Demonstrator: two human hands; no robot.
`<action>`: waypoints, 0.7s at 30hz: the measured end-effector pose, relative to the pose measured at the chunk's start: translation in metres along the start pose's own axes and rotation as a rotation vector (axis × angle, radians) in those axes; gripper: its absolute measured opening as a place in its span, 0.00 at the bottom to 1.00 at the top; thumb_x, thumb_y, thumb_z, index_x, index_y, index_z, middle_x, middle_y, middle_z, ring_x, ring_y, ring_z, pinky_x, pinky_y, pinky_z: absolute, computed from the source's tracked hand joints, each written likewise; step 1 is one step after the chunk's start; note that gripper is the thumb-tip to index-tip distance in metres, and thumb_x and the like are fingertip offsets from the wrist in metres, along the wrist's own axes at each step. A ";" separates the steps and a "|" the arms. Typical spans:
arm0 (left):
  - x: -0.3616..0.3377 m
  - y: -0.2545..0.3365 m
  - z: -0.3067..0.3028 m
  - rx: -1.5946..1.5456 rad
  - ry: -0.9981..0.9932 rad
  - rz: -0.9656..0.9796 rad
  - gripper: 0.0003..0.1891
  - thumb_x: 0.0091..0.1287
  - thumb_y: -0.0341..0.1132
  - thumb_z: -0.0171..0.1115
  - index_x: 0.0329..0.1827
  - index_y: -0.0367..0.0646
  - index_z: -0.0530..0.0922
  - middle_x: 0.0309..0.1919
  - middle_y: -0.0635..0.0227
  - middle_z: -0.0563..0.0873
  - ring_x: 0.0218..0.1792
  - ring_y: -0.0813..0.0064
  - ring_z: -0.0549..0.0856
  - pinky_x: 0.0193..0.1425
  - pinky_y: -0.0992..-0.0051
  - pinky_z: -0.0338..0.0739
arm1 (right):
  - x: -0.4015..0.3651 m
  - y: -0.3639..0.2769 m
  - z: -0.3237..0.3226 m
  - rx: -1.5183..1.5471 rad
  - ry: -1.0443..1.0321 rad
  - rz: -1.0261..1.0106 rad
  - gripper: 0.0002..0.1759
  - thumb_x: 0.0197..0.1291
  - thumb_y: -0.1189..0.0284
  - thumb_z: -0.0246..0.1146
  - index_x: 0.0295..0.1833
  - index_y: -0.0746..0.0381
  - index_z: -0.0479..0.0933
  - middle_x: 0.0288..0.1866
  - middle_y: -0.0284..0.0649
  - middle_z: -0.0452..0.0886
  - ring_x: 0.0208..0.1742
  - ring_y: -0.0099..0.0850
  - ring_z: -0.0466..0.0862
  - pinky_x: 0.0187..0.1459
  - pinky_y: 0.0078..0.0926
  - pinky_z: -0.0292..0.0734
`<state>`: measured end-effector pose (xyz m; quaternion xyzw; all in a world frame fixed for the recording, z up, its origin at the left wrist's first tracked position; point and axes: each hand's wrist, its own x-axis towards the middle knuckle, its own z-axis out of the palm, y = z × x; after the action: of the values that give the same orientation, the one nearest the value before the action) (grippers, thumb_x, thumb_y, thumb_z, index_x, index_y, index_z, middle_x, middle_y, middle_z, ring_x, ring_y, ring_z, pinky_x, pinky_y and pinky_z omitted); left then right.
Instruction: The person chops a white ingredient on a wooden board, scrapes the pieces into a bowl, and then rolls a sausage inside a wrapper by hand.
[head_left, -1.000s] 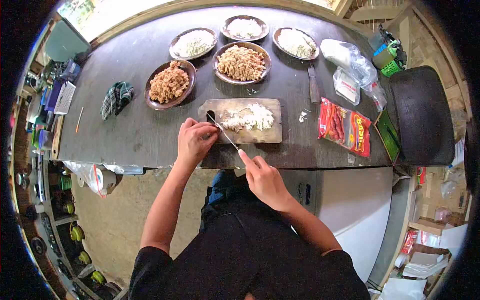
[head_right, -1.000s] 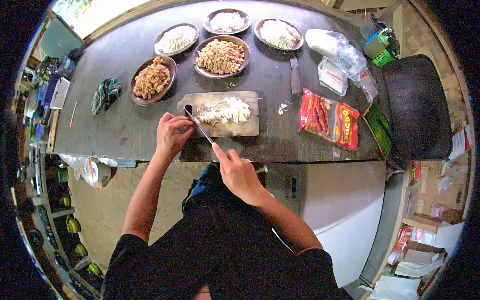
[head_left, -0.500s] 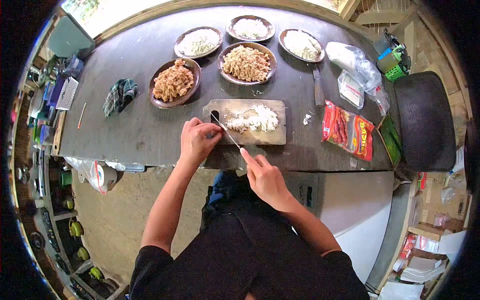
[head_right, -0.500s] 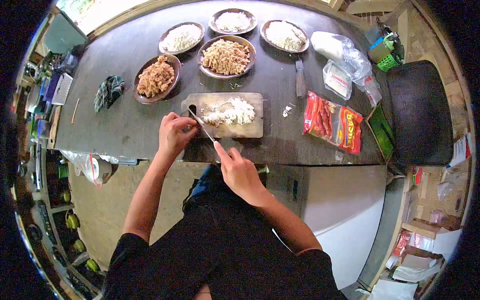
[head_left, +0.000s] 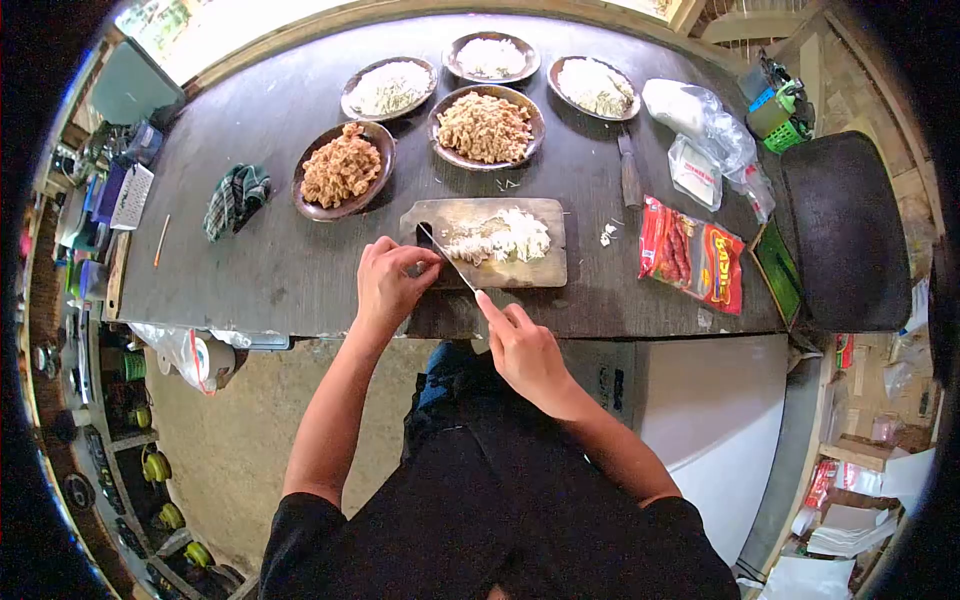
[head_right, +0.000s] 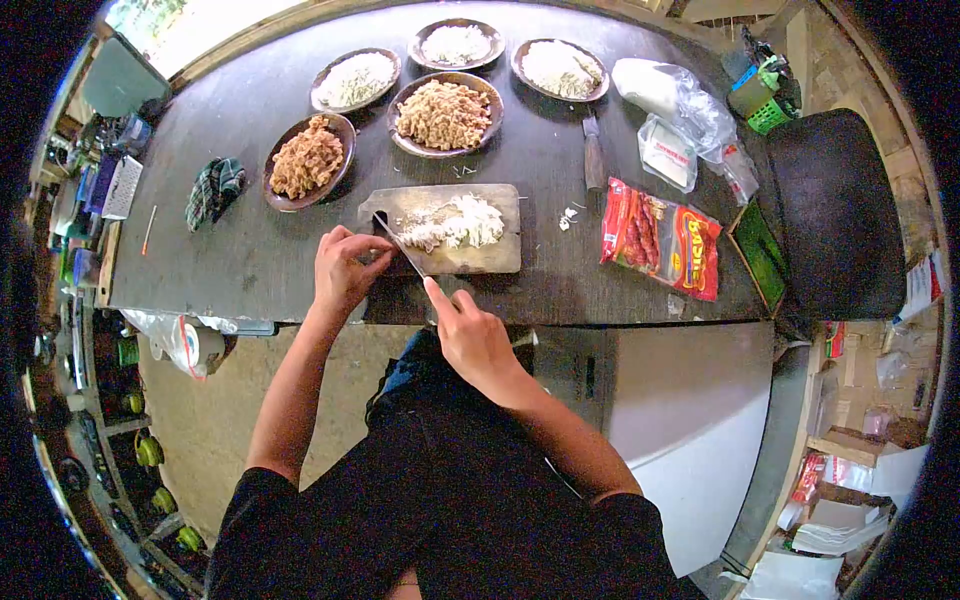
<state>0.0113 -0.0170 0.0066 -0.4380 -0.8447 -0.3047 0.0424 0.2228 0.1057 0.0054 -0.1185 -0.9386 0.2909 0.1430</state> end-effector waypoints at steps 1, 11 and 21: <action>0.000 -0.002 0.000 -0.023 -0.001 0.010 0.06 0.55 0.39 0.78 0.33 0.52 0.92 0.33 0.74 0.92 0.37 0.69 0.81 0.48 0.67 0.73 | -0.002 0.000 -0.001 0.013 0.020 -0.004 0.32 0.68 0.76 0.63 0.78 0.59 0.69 0.39 0.47 0.77 0.30 0.48 0.85 0.31 0.44 0.85; -0.001 -0.006 0.003 -0.014 -0.024 0.032 0.06 0.56 0.38 0.77 0.35 0.51 0.91 0.38 0.75 0.94 0.38 0.68 0.81 0.51 0.68 0.74 | -0.002 -0.002 0.006 0.008 -0.013 -0.021 0.34 0.68 0.77 0.62 0.79 0.58 0.66 0.38 0.47 0.77 0.29 0.47 0.85 0.31 0.43 0.85; -0.004 -0.002 0.001 -0.057 0.005 0.035 0.07 0.55 0.34 0.77 0.37 0.48 0.92 0.40 0.74 0.94 0.39 0.67 0.81 0.52 0.69 0.78 | -0.001 -0.002 -0.004 0.026 0.010 -0.010 0.33 0.67 0.77 0.63 0.78 0.58 0.69 0.39 0.46 0.77 0.30 0.48 0.85 0.32 0.43 0.85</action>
<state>0.0123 -0.0202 0.0037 -0.4531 -0.8277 -0.3289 0.0372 0.2253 0.1058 0.0099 -0.1133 -0.9345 0.3017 0.1510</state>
